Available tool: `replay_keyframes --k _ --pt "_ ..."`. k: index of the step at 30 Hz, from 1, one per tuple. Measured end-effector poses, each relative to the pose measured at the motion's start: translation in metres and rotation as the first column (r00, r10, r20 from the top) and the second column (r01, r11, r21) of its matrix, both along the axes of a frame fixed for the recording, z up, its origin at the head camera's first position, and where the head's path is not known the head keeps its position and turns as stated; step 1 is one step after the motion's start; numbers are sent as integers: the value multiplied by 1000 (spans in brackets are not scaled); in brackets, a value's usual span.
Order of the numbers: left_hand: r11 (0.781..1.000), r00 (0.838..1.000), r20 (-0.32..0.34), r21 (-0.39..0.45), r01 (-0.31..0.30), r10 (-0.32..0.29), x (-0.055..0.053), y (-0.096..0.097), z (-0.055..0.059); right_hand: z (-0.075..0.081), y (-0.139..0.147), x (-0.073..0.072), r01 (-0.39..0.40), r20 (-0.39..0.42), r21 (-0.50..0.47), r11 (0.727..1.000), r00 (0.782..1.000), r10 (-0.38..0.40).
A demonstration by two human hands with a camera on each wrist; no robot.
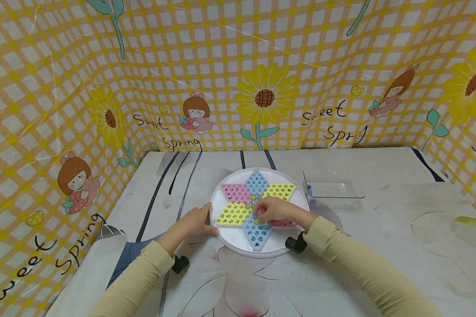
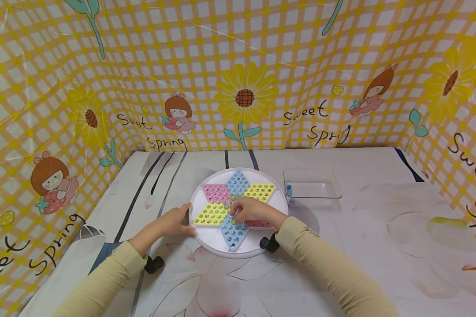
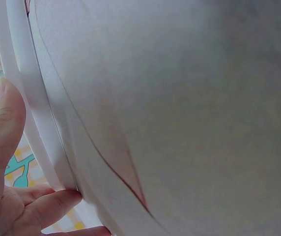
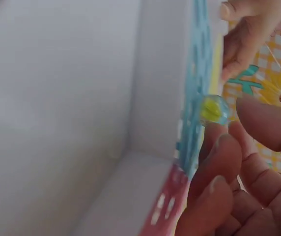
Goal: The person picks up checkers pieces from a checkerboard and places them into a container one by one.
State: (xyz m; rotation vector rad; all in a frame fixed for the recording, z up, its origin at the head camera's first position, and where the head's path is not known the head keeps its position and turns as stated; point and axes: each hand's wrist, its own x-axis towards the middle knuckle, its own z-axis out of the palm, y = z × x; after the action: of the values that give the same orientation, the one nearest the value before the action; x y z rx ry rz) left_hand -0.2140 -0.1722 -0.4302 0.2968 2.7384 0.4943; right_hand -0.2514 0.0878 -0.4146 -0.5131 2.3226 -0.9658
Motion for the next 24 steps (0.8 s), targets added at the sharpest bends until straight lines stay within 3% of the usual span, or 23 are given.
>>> replay_keyframes --k 18,24 --pt "1000 1000 1 9 5 -5 -1 0 2 -8 -7 5 0 -127 89 996 992 12" --pt "1000 1000 -2 17 3 -3 0 0 1 -5 -3 6 -15 -93 50 999 995 20"
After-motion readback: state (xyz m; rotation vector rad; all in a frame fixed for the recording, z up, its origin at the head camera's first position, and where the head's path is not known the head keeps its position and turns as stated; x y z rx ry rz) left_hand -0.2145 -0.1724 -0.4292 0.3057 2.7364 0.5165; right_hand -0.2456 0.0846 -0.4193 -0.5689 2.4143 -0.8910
